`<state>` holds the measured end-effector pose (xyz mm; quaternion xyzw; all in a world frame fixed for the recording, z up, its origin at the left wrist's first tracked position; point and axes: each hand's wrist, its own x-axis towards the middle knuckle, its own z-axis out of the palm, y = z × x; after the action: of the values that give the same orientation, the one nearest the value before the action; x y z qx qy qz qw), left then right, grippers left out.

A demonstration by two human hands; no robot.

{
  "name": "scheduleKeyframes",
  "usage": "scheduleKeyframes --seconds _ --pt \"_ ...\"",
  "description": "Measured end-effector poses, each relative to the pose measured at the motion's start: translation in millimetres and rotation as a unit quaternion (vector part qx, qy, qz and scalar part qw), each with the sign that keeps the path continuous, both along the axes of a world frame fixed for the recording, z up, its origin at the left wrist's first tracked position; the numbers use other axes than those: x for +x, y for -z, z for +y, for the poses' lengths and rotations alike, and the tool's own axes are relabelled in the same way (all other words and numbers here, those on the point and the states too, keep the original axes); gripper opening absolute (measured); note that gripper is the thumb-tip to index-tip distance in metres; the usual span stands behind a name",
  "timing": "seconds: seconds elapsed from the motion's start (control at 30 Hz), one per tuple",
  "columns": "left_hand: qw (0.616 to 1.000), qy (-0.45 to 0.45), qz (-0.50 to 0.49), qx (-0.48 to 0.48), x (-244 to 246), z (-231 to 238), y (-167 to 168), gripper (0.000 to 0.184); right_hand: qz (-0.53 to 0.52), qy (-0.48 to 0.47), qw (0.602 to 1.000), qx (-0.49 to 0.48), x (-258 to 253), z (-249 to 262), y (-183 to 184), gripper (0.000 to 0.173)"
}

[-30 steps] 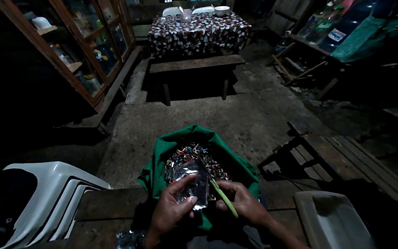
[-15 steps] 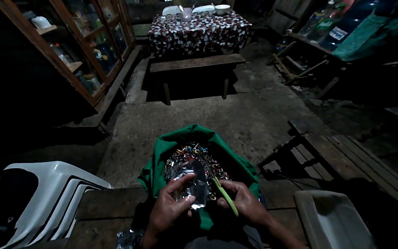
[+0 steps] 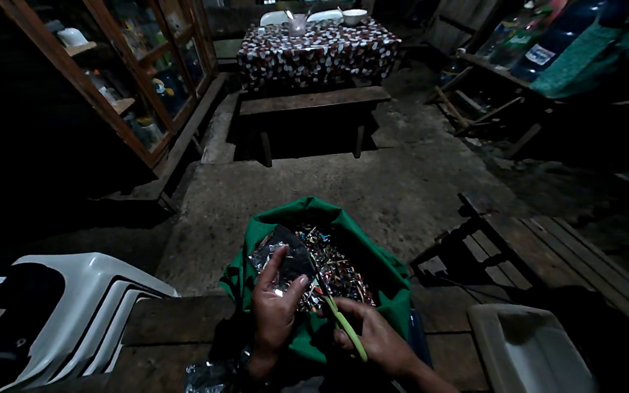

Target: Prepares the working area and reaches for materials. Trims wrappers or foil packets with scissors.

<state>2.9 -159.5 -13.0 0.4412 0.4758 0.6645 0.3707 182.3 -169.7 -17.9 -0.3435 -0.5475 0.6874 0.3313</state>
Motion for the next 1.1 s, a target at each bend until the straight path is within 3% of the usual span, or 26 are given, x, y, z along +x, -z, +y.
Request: scheduleKeyframes --seconds 0.23,0.43,0.6,0.9,1.1 --pt "0.998 -0.029 0.027 0.044 2 6 4 0.058 0.011 0.054 0.998 0.031 -10 4 3 0.037" --pt "0.999 -0.028 0.025 0.04 7 7 4 0.058 -0.029 0.048 0.998 0.036 -13 10 -5 0.039" --pt "0.998 -0.027 0.021 0.06 6 8 6 0.058 -0.006 0.072 0.995 0.062 -16 14 5 0.038" --pt "0.999 -0.015 0.009 0.04 6 7 7 0.058 -0.005 0.033 0.999 0.001 -13 11 -2 0.042" --pt "1.0 -0.002 0.002 0.031 8 4 7 0.058 0.023 0.06 0.997 0.039 -15 16 3 0.041"
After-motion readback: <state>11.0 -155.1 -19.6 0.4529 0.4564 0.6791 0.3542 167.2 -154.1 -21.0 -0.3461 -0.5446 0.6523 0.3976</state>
